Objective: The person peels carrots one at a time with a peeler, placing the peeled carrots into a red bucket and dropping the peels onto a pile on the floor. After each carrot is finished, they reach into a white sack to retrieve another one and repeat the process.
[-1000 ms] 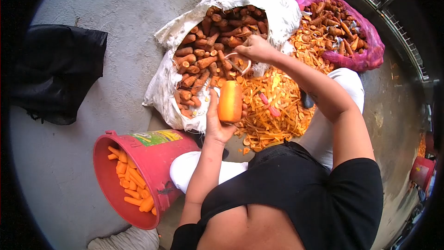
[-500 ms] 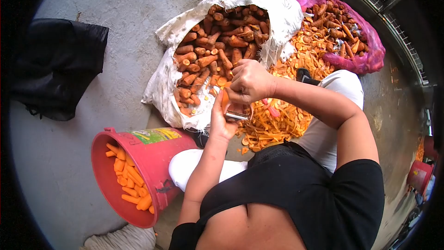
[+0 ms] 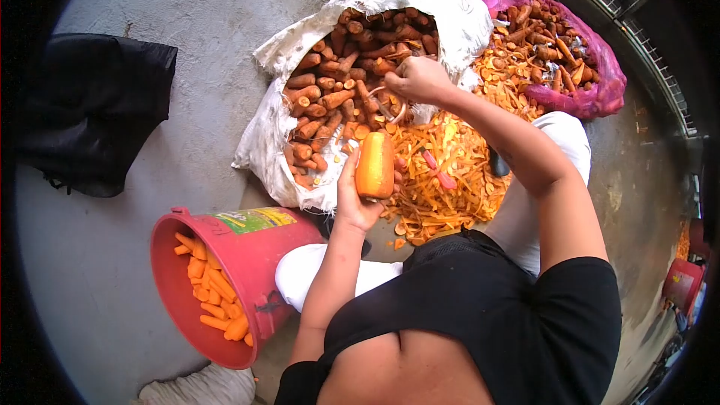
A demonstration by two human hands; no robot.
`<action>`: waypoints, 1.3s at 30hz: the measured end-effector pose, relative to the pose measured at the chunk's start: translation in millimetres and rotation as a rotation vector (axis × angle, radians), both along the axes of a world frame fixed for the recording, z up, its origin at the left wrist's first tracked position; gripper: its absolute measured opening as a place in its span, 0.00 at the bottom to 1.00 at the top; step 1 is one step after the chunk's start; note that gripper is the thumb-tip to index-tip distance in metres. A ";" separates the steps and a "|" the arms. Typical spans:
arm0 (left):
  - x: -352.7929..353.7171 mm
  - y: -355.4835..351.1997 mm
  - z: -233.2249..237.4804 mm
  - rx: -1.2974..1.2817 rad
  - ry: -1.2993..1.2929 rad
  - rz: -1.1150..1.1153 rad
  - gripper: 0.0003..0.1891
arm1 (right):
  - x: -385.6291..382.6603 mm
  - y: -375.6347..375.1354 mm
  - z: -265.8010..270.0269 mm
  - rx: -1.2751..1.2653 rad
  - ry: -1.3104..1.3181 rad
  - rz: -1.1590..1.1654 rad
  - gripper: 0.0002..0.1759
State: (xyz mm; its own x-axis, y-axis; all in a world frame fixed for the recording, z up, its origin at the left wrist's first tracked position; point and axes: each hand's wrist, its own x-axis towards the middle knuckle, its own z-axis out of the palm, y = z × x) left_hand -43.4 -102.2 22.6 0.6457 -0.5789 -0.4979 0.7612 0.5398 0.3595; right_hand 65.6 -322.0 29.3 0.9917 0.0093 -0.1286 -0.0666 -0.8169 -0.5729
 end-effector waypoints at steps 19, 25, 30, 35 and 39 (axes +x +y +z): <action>-14.8 0.1 -1.7 0.129 -0.077 -0.027 0.25 | -30.0 16.7 2.9 0.005 -0.705 0.393 0.19; -14.1 -0.9 9.2 0.028 -0.126 -0.032 0.27 | 2.1 -17.2 -14.9 -0.265 -0.088 -0.037 0.25; 0.6 3.4 -0.3 -0.001 -0.010 0.096 0.26 | 1.7 0.0 7.0 0.097 0.011 0.001 0.24; 3.5 -2.0 -8.3 0.073 0.024 0.264 0.22 | -33.7 33.1 21.8 0.137 -0.589 0.431 0.19; 5.2 4.2 -23.0 0.071 0.132 0.196 0.21 | -53.2 42.1 21.4 0.170 -0.767 0.633 0.20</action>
